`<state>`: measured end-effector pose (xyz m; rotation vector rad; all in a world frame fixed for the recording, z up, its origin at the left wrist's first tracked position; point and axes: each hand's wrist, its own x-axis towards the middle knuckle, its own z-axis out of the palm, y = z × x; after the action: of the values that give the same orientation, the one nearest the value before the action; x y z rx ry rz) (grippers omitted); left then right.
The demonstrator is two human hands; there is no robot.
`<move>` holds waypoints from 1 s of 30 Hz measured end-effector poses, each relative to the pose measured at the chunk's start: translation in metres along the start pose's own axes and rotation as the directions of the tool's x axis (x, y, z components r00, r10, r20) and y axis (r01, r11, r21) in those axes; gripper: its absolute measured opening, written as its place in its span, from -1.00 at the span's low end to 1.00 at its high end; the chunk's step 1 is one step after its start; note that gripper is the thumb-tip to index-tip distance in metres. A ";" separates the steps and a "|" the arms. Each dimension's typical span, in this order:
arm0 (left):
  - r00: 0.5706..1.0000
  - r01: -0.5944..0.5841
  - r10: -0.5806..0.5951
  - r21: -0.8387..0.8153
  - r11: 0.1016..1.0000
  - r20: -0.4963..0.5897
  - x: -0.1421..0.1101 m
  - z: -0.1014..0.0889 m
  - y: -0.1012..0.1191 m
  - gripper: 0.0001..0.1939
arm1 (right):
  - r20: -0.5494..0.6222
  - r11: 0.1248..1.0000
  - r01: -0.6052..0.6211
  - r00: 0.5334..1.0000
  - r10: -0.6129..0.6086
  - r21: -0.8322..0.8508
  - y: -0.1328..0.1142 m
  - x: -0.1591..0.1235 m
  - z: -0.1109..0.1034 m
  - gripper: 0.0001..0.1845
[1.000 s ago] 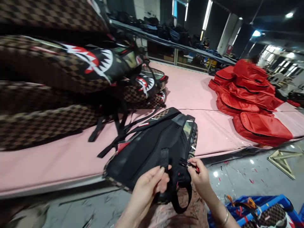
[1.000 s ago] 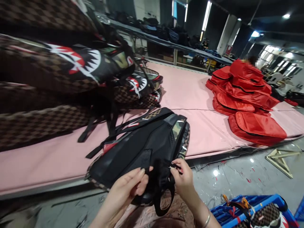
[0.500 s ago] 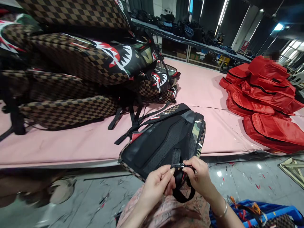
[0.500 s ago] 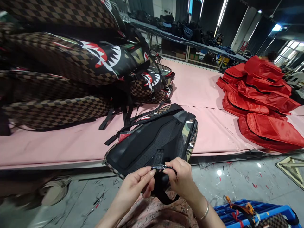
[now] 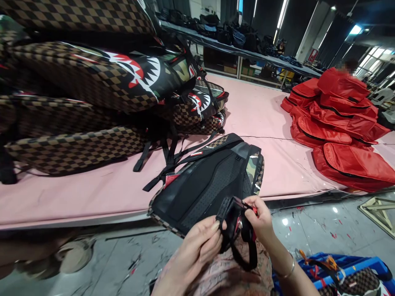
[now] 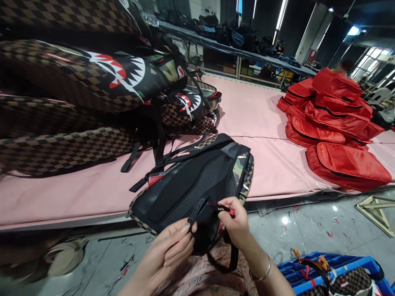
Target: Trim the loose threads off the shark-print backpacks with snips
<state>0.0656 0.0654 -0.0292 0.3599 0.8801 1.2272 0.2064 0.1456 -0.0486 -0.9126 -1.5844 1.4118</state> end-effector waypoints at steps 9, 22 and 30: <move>0.977 -0.058 0.113 0.285 0.957 -0.180 0.015 -0.002 -0.029 -0.63 | 0.032 0.911 -0.314 0.948 0.318 0.268 0.013 0.014 0.015 -0.53; 0.848 -0.162 0.272 0.266 0.950 -0.455 0.010 -0.012 -0.020 -0.61 | -0.049 0.877 0.204 0.967 -0.250 -0.435 0.018 0.000 -0.012 -0.84; 0.846 -0.186 0.358 0.411 0.892 -0.395 0.009 -0.012 -0.019 -0.72 | 0.201 0.646 0.442 0.888 -0.414 -0.622 0.014 -0.009 -0.016 -0.77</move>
<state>0.0703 0.0652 -0.0529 0.5118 1.5228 1.4502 0.2253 0.1454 -0.0623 -0.7975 -2.2103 0.5172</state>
